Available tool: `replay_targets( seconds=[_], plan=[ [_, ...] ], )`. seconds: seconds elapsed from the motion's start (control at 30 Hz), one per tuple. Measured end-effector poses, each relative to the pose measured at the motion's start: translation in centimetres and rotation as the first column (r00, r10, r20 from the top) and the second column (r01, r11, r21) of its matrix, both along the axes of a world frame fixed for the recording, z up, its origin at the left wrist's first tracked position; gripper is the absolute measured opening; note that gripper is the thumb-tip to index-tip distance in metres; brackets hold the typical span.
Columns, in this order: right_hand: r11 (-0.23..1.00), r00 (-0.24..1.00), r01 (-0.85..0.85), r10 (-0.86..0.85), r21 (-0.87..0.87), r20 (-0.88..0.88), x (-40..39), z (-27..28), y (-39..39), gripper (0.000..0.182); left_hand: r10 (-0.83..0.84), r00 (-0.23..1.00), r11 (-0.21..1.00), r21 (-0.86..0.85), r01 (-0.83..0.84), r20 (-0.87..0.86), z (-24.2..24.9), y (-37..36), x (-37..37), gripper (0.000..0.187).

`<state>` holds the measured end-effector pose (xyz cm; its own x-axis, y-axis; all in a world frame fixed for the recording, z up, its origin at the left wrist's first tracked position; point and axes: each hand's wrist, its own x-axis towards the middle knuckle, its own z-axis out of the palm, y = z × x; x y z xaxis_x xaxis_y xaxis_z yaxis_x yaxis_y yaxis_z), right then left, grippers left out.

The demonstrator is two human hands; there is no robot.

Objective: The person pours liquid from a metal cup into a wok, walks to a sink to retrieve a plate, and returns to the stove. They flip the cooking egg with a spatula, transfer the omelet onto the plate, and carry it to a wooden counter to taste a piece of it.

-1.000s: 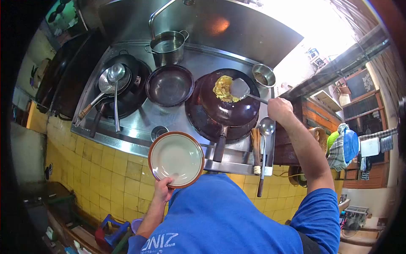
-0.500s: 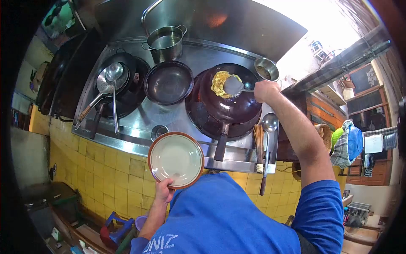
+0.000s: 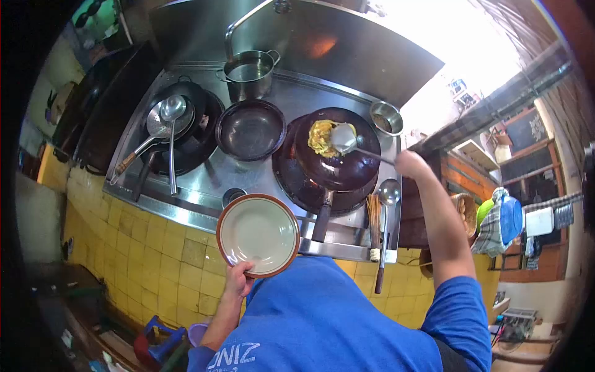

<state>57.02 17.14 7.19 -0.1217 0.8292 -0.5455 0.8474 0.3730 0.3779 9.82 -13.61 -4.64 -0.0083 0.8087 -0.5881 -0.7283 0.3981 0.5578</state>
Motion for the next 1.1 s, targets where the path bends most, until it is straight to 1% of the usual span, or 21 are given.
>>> replay_targets(
  seconds=[0.03, 0.07, 0.1, 0.13, 0.2, 0.23, 0.3, 0.37, 0.4, 0.43, 0.47, 0.5, 0.63, 0.7, 0.73, 0.8, 0.9, 0.97, 1.0, 1.03, 1.1],
  plan=[
    [0.994, 0.991, -0.013, 0.027, 0.107, -0.131, 1.8, -1.3, -1.2, 0.019, 0.016, 1.000, 1.000, 0.001, -0.016, 0.008, -0.1, -0.1, -0.1, 0.053],
    [0.983, 0.966, 0.116, -0.079, 0.141, -0.245, 1.3, -1.1, -2.8, 0.020, 0.020, 1.000, 1.000, 0.008, -0.020, 0.022, -0.2, -0.2, -0.2, 0.053],
    [0.955, 0.915, 0.253, -0.182, 0.158, -0.361, 0.5, -0.4, -3.8, 0.020, 0.018, 0.999, 1.000, 0.014, -0.018, 0.033, -0.2, -0.2, -0.2, 0.053],
    [0.954, 0.913, 0.258, -0.188, 0.155, -0.361, -1.1, 0.5, -4.4, 0.020, 0.012, 0.999, 1.000, 0.011, -0.013, 0.032, -0.4, -0.2, -0.3, 0.053],
    [0.926, 0.900, 0.333, -0.257, 0.177, -0.353, -5.1, 1.9, -5.8, 0.021, 0.017, 1.000, 1.000, -0.021, -0.017, 0.009, -0.6, -0.1, -0.5, 0.053],
    [0.925, 0.902, 0.342, -0.274, 0.166, -0.333, -6.9, 2.1, -5.7, 0.021, 0.002, 1.000, 1.000, -0.023, -0.002, 0.002, -0.4, 0.1, -0.5, 0.053],
    [0.920, 0.899, 0.362, -0.301, 0.151, -0.319, -10.0, 2.7, -4.9, 0.021, 0.037, 0.999, 0.998, -0.046, -0.036, 0.011, 0.2, 0.3, -0.4, 0.044],
    [0.944, 0.940, 0.294, -0.257, 0.151, -0.224, -12.1, 3.1, -4.1, 0.023, 0.008, 1.000, 0.999, -0.043, -0.008, -0.008, 0.2, 0.5, -0.6, 0.043],
    [0.944, 0.939, 0.296, -0.259, 0.146, -0.227, -12.5, 3.1, -3.7, 0.023, -0.009, 1.000, 0.999, -0.041, 0.009, -0.019, 0.1, 0.4, -0.7, 0.042],
    [0.929, 0.930, 0.336, -0.301, 0.156, -0.211, -12.9, 3.1, -3.4, 0.024, -0.009, 1.000, 0.999, -0.046, 0.008, -0.023, 0.1, 0.3, -0.8, 0.042],
    [0.913, 0.920, 0.372, -0.340, 0.168, -0.194, -13.1, 3.1, -2.9, 0.025, -0.021, 0.999, 0.999, -0.047, 0.019, -0.029, 0.0, 0.1, -0.8, 0.048],
    [0.916, 0.922, 0.367, -0.335, 0.164, -0.193, -13.2, 2.9, -2.5, 0.025, -0.030, 0.999, 0.998, -0.048, 0.028, -0.033, -0.1, -0.1, -0.8, 0.053],
    [0.931, 0.938, 0.332, -0.310, 0.149, -0.153, -13.0, 2.8, -2.0, 0.027, 0.000, 1.000, 0.999, -0.047, 0.000, -0.006, -0.3, -0.8, -0.6, 0.053],
    [0.934, 0.948, 0.304, -0.278, 0.190, -0.152, -12.9, 4.7, -2.2, 0.024, 0.045, 0.999, 0.995, -0.085, -0.046, -0.012, -0.4, -1.5, -0.8, 0.042],
    [0.933, 0.949, 0.309, -0.291, 0.183, -0.119, -12.7, 5.2, -1.8, 0.024, 0.052, 0.999, 0.995, -0.081, -0.053, -0.010, -0.3, -1.6, -0.9, 0.042],
    [0.931, 0.951, 0.306, -0.288, 0.200, -0.114, -13.3, 5.3, -2.3, 0.024, 0.079, 0.996, 0.994, -0.078, -0.076, 0.035, 0.0, -1.7, -0.9, 0.042],
    [0.930, 0.952, 0.305, -0.294, 0.205, -0.084, -13.8, 4.0, -2.4, 0.025, 0.076, 0.997, 0.995, -0.063, -0.074, 0.016, -0.7, -1.4, -1.1, 0.042],
    [0.950, 0.961, 0.275, -0.265, 0.147, -0.081, -14.4, 3.4, -2.0, 0.026, 0.084, 0.996, 0.996, -0.041, -0.083, 0.013, -0.2, -1.2, -0.8, 0.043],
    [0.947, 0.952, 0.304, -0.298, 0.106, -0.072, -14.7, 3.2, -1.9, 0.027, 0.094, 0.996, 0.995, -0.020, -0.093, 0.013, 0.1, -1.1, -0.8, 0.044],
    [0.949, 0.954, 0.298, -0.292, 0.099, -0.074, -14.8, 2.9, -1.7, 0.027, 0.100, 0.995, 0.995, -0.025, -0.100, 0.008, 0.2, -1.2, -1.0, 0.044],
    [0.914, 0.918, 0.391, -0.378, 0.108, -0.121, -14.2, 2.5, -1.1, 0.029, 0.083, 0.996, 0.996, -0.043, -0.082, 0.024, 0.3, -1.5, -1.1, 0.047]
  ],
)
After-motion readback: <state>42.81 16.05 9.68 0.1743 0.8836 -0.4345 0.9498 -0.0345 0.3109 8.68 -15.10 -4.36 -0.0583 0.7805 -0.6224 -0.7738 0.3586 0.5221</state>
